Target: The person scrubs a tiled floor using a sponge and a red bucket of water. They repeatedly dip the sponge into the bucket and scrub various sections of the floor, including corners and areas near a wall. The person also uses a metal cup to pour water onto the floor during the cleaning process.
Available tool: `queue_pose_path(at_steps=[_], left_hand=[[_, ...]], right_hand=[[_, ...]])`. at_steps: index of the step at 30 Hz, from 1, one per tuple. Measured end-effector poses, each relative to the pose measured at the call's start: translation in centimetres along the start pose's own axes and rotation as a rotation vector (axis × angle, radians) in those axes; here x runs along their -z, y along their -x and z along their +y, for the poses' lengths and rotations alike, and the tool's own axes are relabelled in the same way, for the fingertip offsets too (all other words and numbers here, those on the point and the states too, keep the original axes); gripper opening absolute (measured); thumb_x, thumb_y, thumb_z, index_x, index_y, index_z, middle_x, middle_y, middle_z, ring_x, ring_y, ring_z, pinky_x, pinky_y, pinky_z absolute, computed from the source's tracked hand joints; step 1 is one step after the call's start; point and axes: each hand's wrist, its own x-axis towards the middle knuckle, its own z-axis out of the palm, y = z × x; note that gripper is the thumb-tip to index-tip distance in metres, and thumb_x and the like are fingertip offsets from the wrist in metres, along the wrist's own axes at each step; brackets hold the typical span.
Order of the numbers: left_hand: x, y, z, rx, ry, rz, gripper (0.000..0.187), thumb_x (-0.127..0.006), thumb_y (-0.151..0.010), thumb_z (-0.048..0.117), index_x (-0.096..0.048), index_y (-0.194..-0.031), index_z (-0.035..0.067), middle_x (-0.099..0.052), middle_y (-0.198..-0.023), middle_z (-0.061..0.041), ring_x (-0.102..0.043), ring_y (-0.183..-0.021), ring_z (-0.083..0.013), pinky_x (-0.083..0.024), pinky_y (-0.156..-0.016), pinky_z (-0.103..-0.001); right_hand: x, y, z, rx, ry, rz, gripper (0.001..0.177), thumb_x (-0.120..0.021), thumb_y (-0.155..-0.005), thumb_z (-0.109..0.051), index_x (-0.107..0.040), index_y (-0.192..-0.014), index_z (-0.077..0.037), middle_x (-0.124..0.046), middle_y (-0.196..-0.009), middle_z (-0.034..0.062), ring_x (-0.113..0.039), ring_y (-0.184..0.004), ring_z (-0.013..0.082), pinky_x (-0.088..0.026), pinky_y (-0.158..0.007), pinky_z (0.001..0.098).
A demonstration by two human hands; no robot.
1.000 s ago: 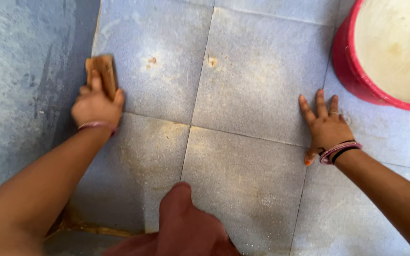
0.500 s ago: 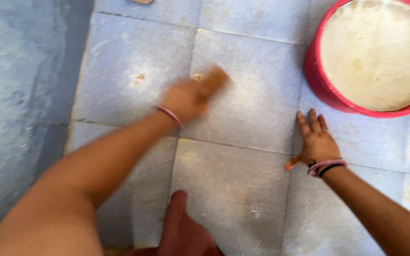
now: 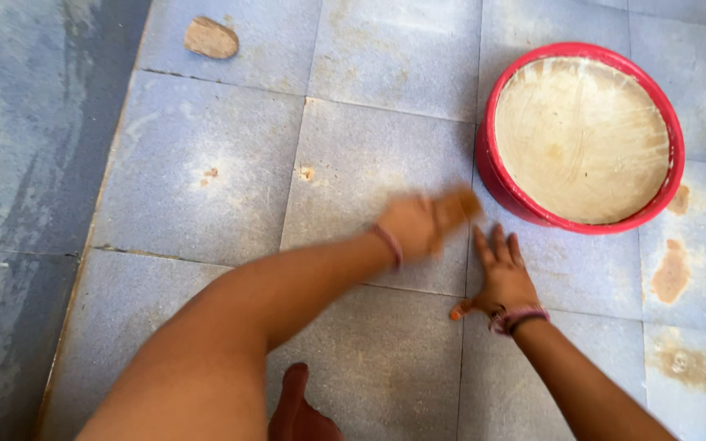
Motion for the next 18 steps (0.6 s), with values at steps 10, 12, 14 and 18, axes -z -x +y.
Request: queue_pose_path(at_steps=[10, 12, 14, 18], left_hand=[[5.2, 4.6, -12.2, 0.537, -0.01, -0.135, 0.079, -0.068, -0.088, 0.051, -0.038, -0.154, 0.02, -0.064, -0.122, -0.02, -0.065, -0.105, -0.0366, -0.054, -0.086, -0.05], [5.2, 2.6, -13.8, 0.669, -0.026, -0.057, 0.088, -0.069, -0.085, 0.052, -0.033, -0.158, 0.018, -0.063, -0.118, -0.022, -0.065, -0.101, -0.0367, -0.055, -0.083, -0.048], [3.9, 0.3, -13.4, 0.71, -0.06, 0.042, 0.086, -0.07, -0.085, 0.054, -0.037, -0.156, 0.017, -0.065, -0.119, -0.02, -0.066, -0.102, -0.0355, -0.056, -0.085, -0.045], [1.6, -4.3, -9.4, 0.583, -0.029, -0.01, 0.083, -0.068, -0.086, 0.053, -0.04, -0.152, 0.012, -0.064, -0.11, -0.021, -0.067, -0.095, -0.0329, -0.057, -0.076, -0.045]], right_hand=[[-4.4, -6.6, 15.4, -0.075, -1.867, 0.428, 0.048, -0.062, -0.096, -0.016, -0.044, -0.139, -0.002, -0.058, -0.133, 0.0157, -0.06, -0.117, 0.0324, -0.054, -0.097, 0.043], [-1.9, -7.9, 15.9, -0.136, -1.928, 0.456, 0.023, -0.054, -0.106, -0.007, -0.053, -0.127, 0.003, -0.068, -0.117, 0.0183, -0.072, -0.099, 0.0367, -0.063, -0.086, 0.0466], [-1.0, -8.4, 15.7, -0.219, -1.934, 0.445, 0.022, -0.055, -0.104, -0.001, -0.054, -0.125, 0.004, -0.069, -0.113, 0.0171, -0.073, -0.093, 0.0354, -0.064, -0.081, 0.0459], [2.2, -10.2, 15.6, -0.415, -1.955, 0.462, 0.025, -0.055, -0.1, -0.001, -0.054, -0.126, 0.002, -0.071, -0.113, 0.0155, -0.078, -0.09, 0.0332, -0.066, -0.078, 0.0409]])
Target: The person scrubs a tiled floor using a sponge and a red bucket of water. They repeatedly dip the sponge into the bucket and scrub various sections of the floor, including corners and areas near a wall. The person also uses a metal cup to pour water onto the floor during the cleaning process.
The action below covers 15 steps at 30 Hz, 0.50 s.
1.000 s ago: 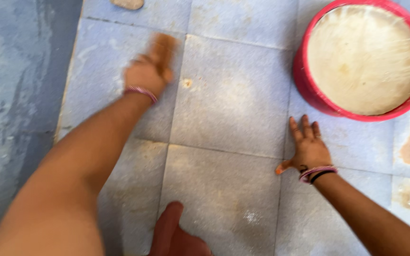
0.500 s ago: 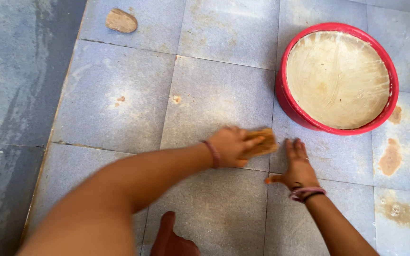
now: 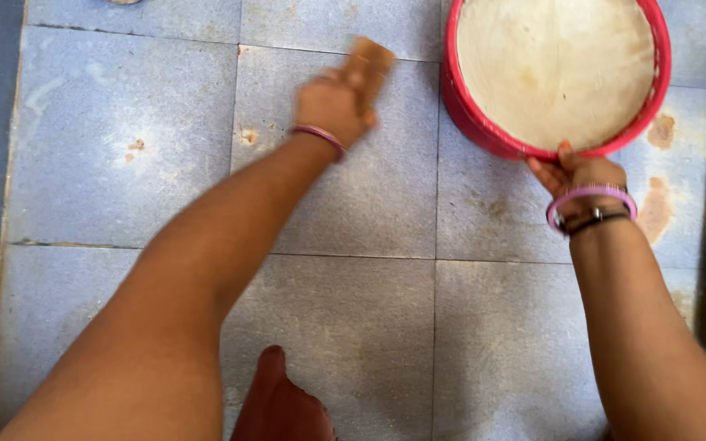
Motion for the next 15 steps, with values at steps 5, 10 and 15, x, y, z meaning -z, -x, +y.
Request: queue_pose_path(at_steps=[5, 10, 15], left_hand=[[-1.3, 3.8, 10.4, -0.377, -0.005, -0.111, 0.044, -0.066, -0.092, 0.046, -0.063, -0.121, 0.013, -0.066, -0.108, -0.015, -0.067, -0.097, -0.0287, -0.054, -0.079, -0.046], [0.1, 12.3, 18.4, -0.859, -0.029, -0.385, 0.061, -0.062, -0.093, 0.04, -0.045, -0.148, 0.02, -0.063, -0.118, -0.019, -0.064, -0.106, -0.0308, -0.054, -0.088, -0.045], [0.9, 12.6, 11.5, -0.951, 0.251, -0.167, 0.072, -0.06, -0.089, 0.014, -0.035, -0.156, 0.025, -0.039, -0.164, -0.004, -0.058, -0.13, -0.0228, -0.049, -0.102, -0.046]], right_hand=[[-3.7, -3.6, -3.9, -0.06, -0.016, -0.047, 0.03, -0.058, -0.101, -0.006, -0.055, -0.13, 0.003, -0.072, -0.116, 0.0161, -0.079, -0.095, 0.0325, -0.066, -0.079, 0.0389], [-0.7, -3.3, -2.3, 0.08, 0.31, -0.395, 0.046, -0.063, -0.104, -0.028, -0.051, -0.141, -0.002, -0.064, -0.134, 0.0149, -0.066, -0.121, 0.0328, -0.057, -0.102, 0.0449], [6.3, 3.1, 3.2, 0.486, 1.288, -0.609, 0.108, -0.078, -0.075, -0.058, -0.031, -0.164, -0.021, -0.034, -0.169, 0.0109, -0.033, -0.155, 0.034, -0.029, -0.124, 0.0438]])
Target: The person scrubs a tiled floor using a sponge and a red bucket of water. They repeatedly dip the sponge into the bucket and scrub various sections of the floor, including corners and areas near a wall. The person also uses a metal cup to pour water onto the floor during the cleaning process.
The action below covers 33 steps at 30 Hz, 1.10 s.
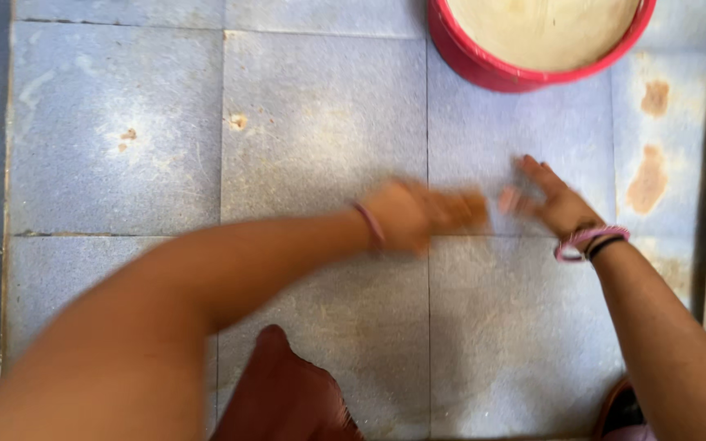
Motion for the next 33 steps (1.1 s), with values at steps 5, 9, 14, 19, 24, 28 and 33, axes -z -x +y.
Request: queue_pose_path(at_steps=[5, 9, 14, 19, 24, 28, 33], left_hand=[[6.5, 6.2, -12.3, 0.714, -0.347, -0.07, 0.076, -0.064, -0.095, 0.031, -0.027, -0.161, 0.019, -0.065, -0.117, -0.026, -0.067, -0.092, -0.0352, -0.057, -0.071, -0.049], [6.6, 8.4, -14.2, 1.064, -0.281, -0.006, 0.089, -0.063, -0.093, 0.054, -0.028, -0.156, 0.002, -0.065, -0.106, -0.03, -0.069, -0.085, -0.0348, -0.057, -0.068, -0.046], [1.5, 7.0, -5.3, 0.678, -0.24, -0.016, 0.071, -0.071, -0.087, 0.055, -0.057, -0.123, -0.005, -0.066, -0.11, -0.024, -0.067, -0.094, -0.0347, -0.055, -0.082, -0.048], [4.7, 9.8, 3.5, 0.325, -0.128, -0.643, 0.075, -0.055, -0.098, 0.051, -0.025, -0.159, 0.021, -0.058, -0.125, -0.024, -0.062, -0.109, -0.0325, -0.054, -0.092, -0.045], [8.2, 17.7, -0.6, 0.997, -0.081, -0.377, 0.085, -0.061, -0.095, 0.018, -0.017, -0.167, 0.02, -0.064, -0.128, -0.018, -0.067, -0.108, -0.0288, -0.059, -0.089, -0.04], [6.2, 22.9, -3.5, 1.599, -0.259, -0.069, 0.086, -0.058, -0.094, 0.057, -0.023, -0.158, 0.012, -0.063, -0.116, -0.027, -0.068, -0.086, -0.0335, -0.058, -0.063, -0.045], [-5.4, 16.8, 0.5, 1.158, -0.197, 0.463, 0.07, -0.052, -0.087, 0.009, -0.041, -0.156, 0.006, -0.052, -0.158, -0.024, -0.067, -0.072, -0.0337, -0.057, -0.055, -0.045]], right_hand=[[-1.7, 3.8, -6.5, -0.123, 0.723, -0.172, 0.157, -0.103, -0.042, -0.057, -0.005, -0.162, -0.03, 0.001, -0.168, 0.0191, -0.007, -0.152, 0.0476, -0.025, -0.125, 0.0468], [-1.0, 2.1, -11.8, -0.239, 0.793, -0.317, 0.162, -0.104, -0.044, -0.044, 0.004, -0.164, -0.041, 0.01, -0.172, 0.0164, -0.006, -0.155, 0.0474, -0.04, -0.117, 0.0508], [-1.1, -0.2, -14.2, -0.09, 0.866, -0.324, 0.162, -0.106, -0.043, -0.041, 0.003, -0.162, -0.046, 0.01, -0.171, 0.0165, -0.005, -0.155, 0.0468, -0.038, -0.119, 0.0509], [-1.5, -2.9, -16.5, -0.014, 0.898, -0.339, 0.16, -0.107, -0.043, -0.042, 0.001, -0.161, -0.048, 0.011, -0.171, 0.0144, -0.004, -0.155, 0.0447, -0.036, -0.119, 0.052], [-2.4, -5.7, -19.4, 0.135, 0.911, -0.328, 0.155, -0.105, -0.044, -0.038, -0.004, -0.162, -0.049, 0.007, -0.173, 0.0119, -0.007, -0.156, 0.0435, -0.039, -0.117, 0.053], [-4.0, -7.1, -22.9, 0.18, 0.938, -0.345, 0.155, -0.104, -0.045, -0.042, -0.003, -0.162, -0.05, 0.007, -0.172, 0.0124, -0.005, -0.157, 0.0431, -0.041, -0.115, 0.0559], [-6.1, -8.8, -24.6, 0.342, 1.082, -0.349, 0.161, -0.104, -0.047, -0.046, 0.006, -0.165, -0.038, 0.008, -0.17, 0.0212, -0.008, -0.153, 0.0488, -0.039, -0.116, 0.055]])
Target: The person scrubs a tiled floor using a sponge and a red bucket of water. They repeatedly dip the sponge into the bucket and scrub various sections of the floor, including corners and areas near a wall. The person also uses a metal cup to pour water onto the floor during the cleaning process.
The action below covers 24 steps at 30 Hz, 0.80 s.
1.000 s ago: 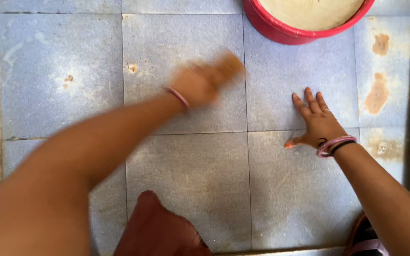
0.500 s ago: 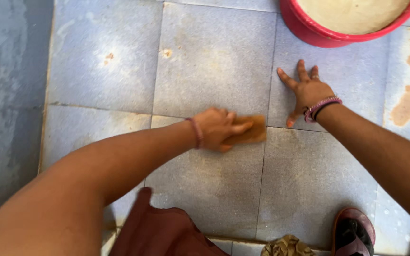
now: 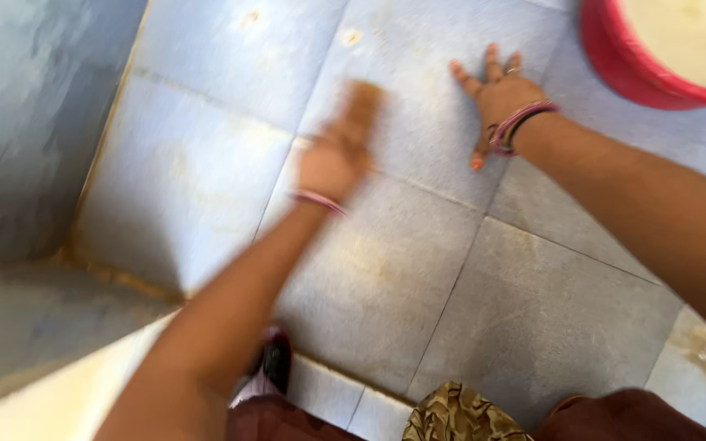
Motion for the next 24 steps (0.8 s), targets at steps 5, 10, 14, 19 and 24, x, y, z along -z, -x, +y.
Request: queue_pose_path(at_steps=[5, 10, 14, 19, 24], left_hand=[[-0.4, 9.1, 15.2, -0.352, -0.081, -0.465, 0.08, -0.063, -0.084, 0.047, -0.041, -0.154, 0.016, -0.064, -0.114, -0.031, -0.069, -0.091, -0.0394, -0.058, -0.079, -0.051], [3.8, 9.5, 5.1, -0.06, 0.006, -0.225, 0.071, -0.062, -0.088, 0.02, -0.039, -0.156, 0.02, -0.068, -0.123, -0.017, -0.07, -0.088, -0.0304, -0.059, -0.07, -0.047], [10.2, 6.9, -6.9, 0.48, -0.332, -0.197, 0.062, -0.053, -0.102, 0.048, -0.045, -0.15, 0.01, -0.068, -0.114, -0.023, -0.07, -0.081, -0.03, -0.059, -0.06, -0.044], [7.2, 6.8, -4.4, 0.527, -0.245, -0.116, 0.07, -0.053, -0.093, 0.048, -0.04, -0.15, 0.009, -0.062, -0.123, -0.026, -0.069, -0.088, -0.0337, -0.058, -0.064, -0.047], [0.3, 7.3, 10.9, -0.111, 0.13, -0.178, 0.075, -0.063, -0.08, 0.032, -0.041, -0.15, 0.016, -0.06, -0.133, -0.019, -0.067, -0.105, -0.0343, -0.057, -0.082, -0.05]], right_hand=[[-1.4, 0.1, 0.6, 0.081, 0.033, 0.06, 0.161, -0.102, -0.05, -0.052, 0.008, -0.165, -0.029, 0.006, -0.169, 0.0237, -0.01, -0.153, 0.0483, -0.035, -0.12, 0.0524], [-5.1, 5.1, 0.9, 0.102, 0.188, -0.049, 0.167, -0.103, -0.05, -0.056, 0.011, -0.165, -0.018, 0.009, -0.166, 0.0333, -0.006, -0.152, 0.0521, -0.042, -0.113, 0.05], [-5.5, 6.3, 0.7, 0.153, 0.223, -0.012, 0.162, -0.101, -0.048, -0.059, 0.005, -0.167, -0.026, 0.004, -0.169, 0.0299, -0.008, -0.155, 0.0495, -0.036, -0.121, 0.0474], [-5.3, 6.6, 0.1, 0.115, 0.069, 0.041, 0.159, -0.099, -0.044, -0.066, 0.0, -0.164, -0.031, 0.004, -0.168, 0.0259, -0.003, -0.156, 0.0448, -0.027, -0.123, 0.0524], [-5.8, 5.7, -0.8, 0.078, 0.048, 0.047, 0.164, -0.1, -0.042, -0.065, -0.001, -0.166, -0.026, 0.003, -0.168, 0.028, -0.004, -0.155, 0.0462, -0.029, -0.121, 0.0534]])
